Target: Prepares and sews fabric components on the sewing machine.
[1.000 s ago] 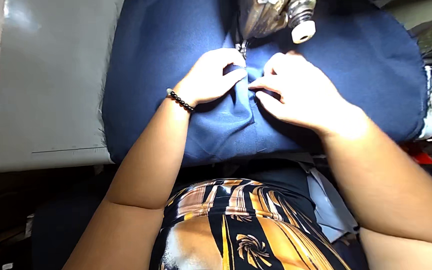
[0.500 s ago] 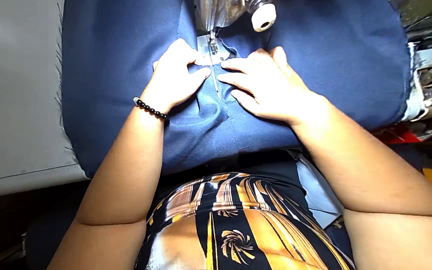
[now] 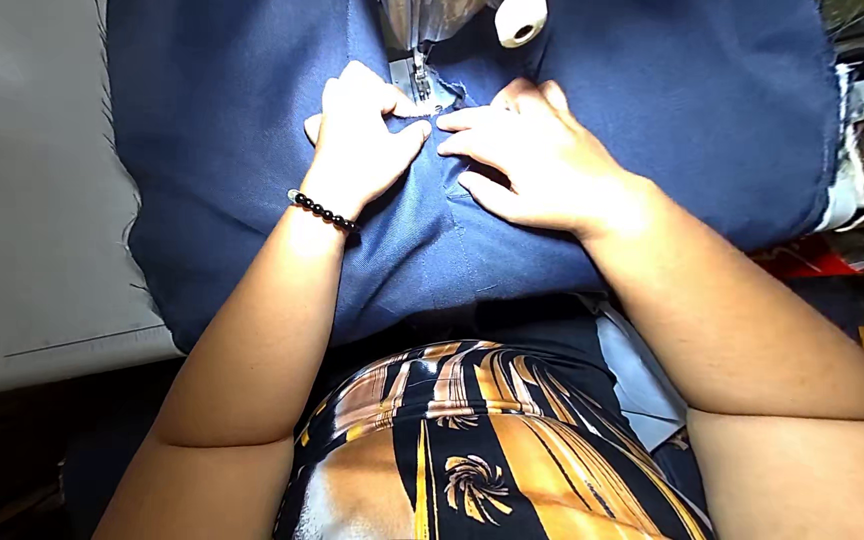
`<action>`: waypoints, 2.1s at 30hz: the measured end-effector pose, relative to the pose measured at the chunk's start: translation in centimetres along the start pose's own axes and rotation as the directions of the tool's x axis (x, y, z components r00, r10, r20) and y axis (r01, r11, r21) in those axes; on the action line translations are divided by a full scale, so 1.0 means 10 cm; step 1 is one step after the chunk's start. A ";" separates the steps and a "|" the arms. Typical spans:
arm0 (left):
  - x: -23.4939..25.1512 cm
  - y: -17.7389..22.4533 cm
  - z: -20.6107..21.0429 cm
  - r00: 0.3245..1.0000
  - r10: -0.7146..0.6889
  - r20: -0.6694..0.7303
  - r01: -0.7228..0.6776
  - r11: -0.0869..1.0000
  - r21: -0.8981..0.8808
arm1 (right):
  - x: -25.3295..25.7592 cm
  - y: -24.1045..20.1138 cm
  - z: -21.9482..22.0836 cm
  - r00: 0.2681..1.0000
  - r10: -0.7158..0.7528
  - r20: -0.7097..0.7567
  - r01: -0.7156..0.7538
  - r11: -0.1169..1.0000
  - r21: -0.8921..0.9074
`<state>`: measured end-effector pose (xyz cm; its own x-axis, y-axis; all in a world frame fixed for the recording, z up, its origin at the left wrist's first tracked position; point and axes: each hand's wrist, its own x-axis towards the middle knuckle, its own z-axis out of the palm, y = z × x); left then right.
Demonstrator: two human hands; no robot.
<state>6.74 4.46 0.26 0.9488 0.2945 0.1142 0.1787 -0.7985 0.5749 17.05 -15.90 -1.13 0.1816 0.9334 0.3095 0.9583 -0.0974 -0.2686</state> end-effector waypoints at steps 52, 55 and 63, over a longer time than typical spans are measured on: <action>-0.33 0.15 0.11 0.994 0.075 0.083 -0.097 0.944 0.315 | 0.25 0.34 -0.02 0.998 -0.054 -0.021 0.054 0.999 0.006; -0.30 0.16 0.10 0.993 0.070 0.092 -0.096 0.943 0.317 | 0.25 0.36 0.00 0.997 -0.059 -0.042 0.059 0.998 0.009; -0.24 0.13 0.09 0.993 0.081 0.087 -0.104 0.945 0.310 | 0.30 0.43 0.03 0.997 -0.049 -0.058 0.050 0.999 0.006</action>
<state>4.98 2.22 0.03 0.9791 0.1822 0.0899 0.1506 -0.9480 0.2804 21.62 -13.40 -1.62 0.1466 0.9154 0.3749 0.9648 -0.0488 -0.2583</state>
